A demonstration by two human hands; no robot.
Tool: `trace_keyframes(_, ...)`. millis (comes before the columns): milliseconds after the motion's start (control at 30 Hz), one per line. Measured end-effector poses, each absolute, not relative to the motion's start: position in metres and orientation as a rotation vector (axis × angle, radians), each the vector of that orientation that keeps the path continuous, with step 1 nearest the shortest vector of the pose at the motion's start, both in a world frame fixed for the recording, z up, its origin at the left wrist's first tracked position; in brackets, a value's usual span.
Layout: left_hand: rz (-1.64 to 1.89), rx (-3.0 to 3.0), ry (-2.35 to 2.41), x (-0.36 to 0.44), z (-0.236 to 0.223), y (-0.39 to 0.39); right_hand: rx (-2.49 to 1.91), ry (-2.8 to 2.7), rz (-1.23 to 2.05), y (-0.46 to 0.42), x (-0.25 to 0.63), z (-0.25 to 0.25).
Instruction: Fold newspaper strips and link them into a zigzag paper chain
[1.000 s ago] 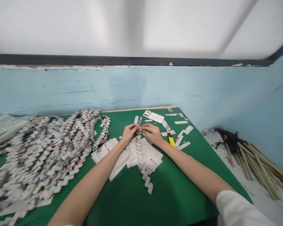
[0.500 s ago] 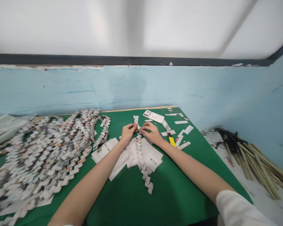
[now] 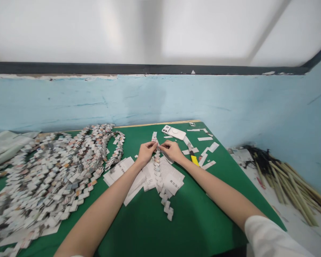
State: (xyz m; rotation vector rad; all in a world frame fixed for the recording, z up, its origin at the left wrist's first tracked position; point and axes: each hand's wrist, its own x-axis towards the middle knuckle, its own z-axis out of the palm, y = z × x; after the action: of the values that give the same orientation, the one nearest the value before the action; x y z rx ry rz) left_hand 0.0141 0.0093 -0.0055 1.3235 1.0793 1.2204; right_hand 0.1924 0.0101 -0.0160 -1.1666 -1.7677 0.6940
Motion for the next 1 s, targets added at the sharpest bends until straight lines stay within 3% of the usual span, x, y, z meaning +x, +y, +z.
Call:
trace_keyframes(700,1.221,1.153,0.971,0.009,-0.013,0.018,-1.097,-1.732,0.647,0.009,0.193,-0.008)
trace_keyframes(1000,1.196,1.107,0.919,0.008,-0.016,0.021,-1.104,-1.716,0.918,0.004,0.188,-0.010)
